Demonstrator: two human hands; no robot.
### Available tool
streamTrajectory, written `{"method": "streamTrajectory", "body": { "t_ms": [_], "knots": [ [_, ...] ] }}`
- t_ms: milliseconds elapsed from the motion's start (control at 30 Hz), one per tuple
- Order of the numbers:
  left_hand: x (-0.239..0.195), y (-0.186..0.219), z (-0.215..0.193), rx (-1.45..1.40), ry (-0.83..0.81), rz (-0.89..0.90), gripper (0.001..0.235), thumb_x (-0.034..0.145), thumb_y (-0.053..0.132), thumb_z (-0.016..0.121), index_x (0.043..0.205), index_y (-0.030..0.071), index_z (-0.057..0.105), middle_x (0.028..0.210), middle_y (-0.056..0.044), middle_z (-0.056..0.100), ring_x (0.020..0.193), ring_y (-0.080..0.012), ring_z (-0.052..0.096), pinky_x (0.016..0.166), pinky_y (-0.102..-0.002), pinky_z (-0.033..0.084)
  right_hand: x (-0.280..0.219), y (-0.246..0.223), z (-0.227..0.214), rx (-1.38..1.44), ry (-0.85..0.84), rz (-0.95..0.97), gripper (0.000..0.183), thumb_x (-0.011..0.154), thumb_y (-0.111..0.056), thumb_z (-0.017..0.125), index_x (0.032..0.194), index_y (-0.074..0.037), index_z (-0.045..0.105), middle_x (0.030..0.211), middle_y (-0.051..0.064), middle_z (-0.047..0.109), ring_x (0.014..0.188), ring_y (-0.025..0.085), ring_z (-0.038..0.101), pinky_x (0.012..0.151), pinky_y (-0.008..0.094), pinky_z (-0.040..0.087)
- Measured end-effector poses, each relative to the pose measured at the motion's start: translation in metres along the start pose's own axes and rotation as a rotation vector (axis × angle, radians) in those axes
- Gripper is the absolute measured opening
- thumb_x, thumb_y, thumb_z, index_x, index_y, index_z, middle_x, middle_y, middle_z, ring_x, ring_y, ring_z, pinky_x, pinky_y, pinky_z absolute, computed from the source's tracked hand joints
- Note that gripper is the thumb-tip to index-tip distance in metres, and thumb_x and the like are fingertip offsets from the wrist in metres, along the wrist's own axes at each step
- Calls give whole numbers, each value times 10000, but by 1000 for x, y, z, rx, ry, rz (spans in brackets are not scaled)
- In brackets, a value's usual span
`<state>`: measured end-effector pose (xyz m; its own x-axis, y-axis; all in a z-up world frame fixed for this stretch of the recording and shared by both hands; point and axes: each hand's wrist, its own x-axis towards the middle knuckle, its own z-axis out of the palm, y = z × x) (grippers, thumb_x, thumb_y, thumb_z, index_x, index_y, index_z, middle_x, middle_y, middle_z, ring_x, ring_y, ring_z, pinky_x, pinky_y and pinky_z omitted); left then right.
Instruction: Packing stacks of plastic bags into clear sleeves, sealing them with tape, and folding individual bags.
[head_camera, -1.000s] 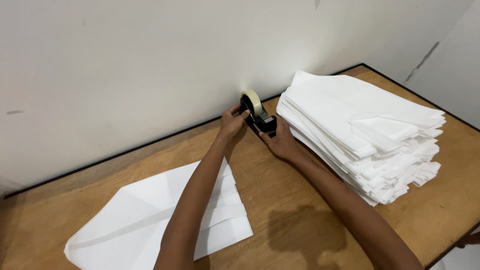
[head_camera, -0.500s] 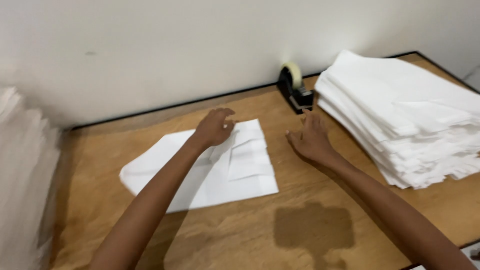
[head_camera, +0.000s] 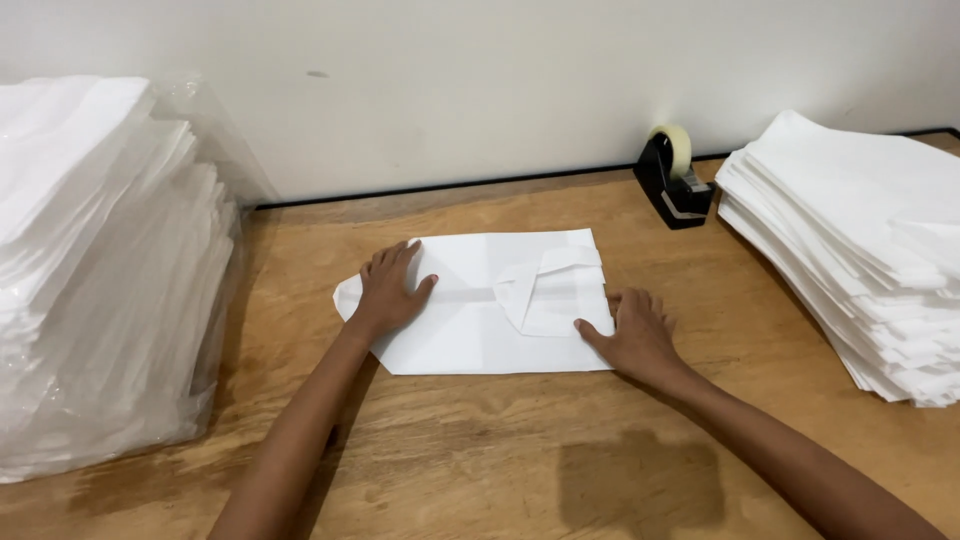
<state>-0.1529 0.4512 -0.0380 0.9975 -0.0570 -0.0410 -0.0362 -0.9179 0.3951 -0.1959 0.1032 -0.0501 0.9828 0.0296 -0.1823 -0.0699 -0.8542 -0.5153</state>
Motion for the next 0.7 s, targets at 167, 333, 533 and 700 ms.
{"method": "streamTrajectory", "body": {
  "t_ms": [167, 333, 533, 700],
  "knots": [
    [20, -11, 8, -106, 38, -69, 776, 888, 502, 598, 1553, 202, 334, 1545, -92, 364, 1452, -282, 238, 1206, -552, 119, 10, 2, -3, 46, -44, 32, 784, 878, -562, 661, 1399, -38, 398, 1317, 142, 423, 1314, 307, 314, 1059, 528, 236],
    [40, -18, 18, -170, 143, -119, 672, 867, 303, 702, 1480, 269, 430, 1414, -90, 457, 1348, -306, 362, 1142, -579, 220, 1, -4, -14, 311, -1, -23, 680, 789, -293, 808, 1271, 11, 438, 1200, 186, 511, 1185, 321, 517, 935, 463, 434],
    [31, -14, -19, -510, 309, -97, 477, 895, 35, 597, 1356, 150, 565, 1110, -117, 626, 943, -260, 658, 872, -428, 510, 18, -16, -47, 514, 23, -203, 638, 813, -57, 739, 1301, 49, 343, 1181, 337, 627, 1077, 438, 608, 855, 486, 522],
    [0, -16, -54, -781, 280, -73, 551, 770, 43, 598, 1318, 96, 573, 944, -69, 507, 713, -160, 600, 614, -315, 525, 83, -41, -87, 229, 188, -259, 661, 791, -161, 824, 1348, -97, 475, 1128, 221, 678, 1079, 376, 647, 837, 456, 529]
  ]
}}
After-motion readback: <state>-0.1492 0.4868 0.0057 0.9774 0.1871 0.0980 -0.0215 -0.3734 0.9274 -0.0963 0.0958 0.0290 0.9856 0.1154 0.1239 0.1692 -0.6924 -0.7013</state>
